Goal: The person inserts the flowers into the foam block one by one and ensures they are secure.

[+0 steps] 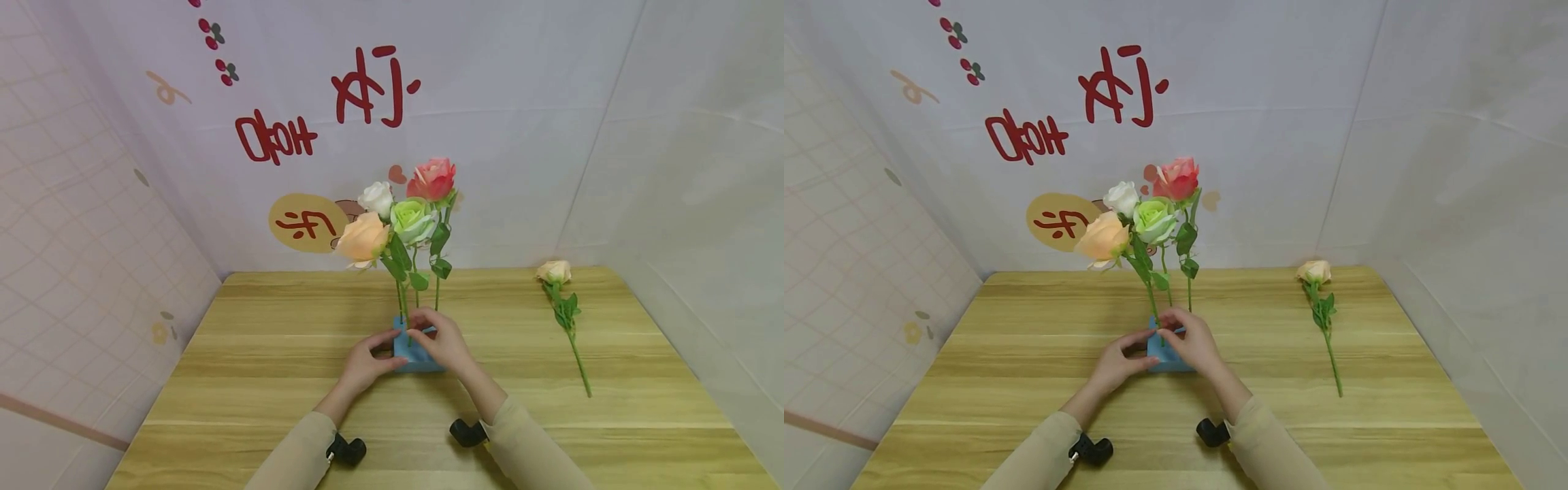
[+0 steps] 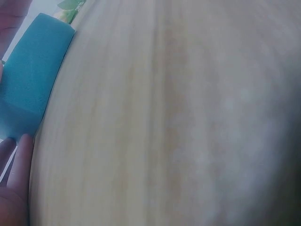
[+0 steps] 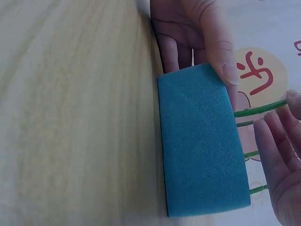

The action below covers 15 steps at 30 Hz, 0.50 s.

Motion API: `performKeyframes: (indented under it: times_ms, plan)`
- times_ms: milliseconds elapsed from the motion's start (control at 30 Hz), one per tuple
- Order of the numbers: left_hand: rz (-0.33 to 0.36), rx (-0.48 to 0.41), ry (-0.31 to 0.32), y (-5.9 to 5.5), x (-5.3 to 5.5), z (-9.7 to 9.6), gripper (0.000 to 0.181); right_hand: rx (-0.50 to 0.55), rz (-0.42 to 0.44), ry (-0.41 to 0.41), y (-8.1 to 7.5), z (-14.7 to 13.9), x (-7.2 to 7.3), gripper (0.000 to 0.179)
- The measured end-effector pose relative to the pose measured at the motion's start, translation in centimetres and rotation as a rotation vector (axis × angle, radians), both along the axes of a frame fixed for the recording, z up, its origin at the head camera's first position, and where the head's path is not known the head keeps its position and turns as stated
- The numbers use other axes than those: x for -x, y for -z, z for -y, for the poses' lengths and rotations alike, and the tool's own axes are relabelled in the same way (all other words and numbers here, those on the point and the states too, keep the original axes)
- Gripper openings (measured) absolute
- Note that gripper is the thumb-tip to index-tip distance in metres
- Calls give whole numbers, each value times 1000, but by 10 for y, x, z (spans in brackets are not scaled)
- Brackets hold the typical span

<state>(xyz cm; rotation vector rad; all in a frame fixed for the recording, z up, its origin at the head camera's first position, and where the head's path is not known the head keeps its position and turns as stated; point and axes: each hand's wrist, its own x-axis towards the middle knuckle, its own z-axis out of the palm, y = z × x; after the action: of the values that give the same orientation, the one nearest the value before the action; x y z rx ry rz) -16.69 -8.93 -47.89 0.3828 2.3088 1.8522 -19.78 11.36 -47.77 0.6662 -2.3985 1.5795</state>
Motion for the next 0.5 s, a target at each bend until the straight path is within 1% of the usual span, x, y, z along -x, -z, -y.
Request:
performKeyframes:
  times_ms: [133, 300, 367, 500]
  plan:
    - [0, -1, -6, 0, 0, 0, 55, 17, 36, -4, 2, -4, -2, 25]
    - [-2, 4, -15, 0, 0, -1, 55, 20, 39, -29, 1, -11, -8, 29]
    - [-7, 5, -17, 0, 0, -1, 55, 17, 41, -46, -5, -13, -14, 30]
    - [-11, 8, -17, 0, 0, -1, 55, 15, 62, -75, -24, -19, -28, 32]
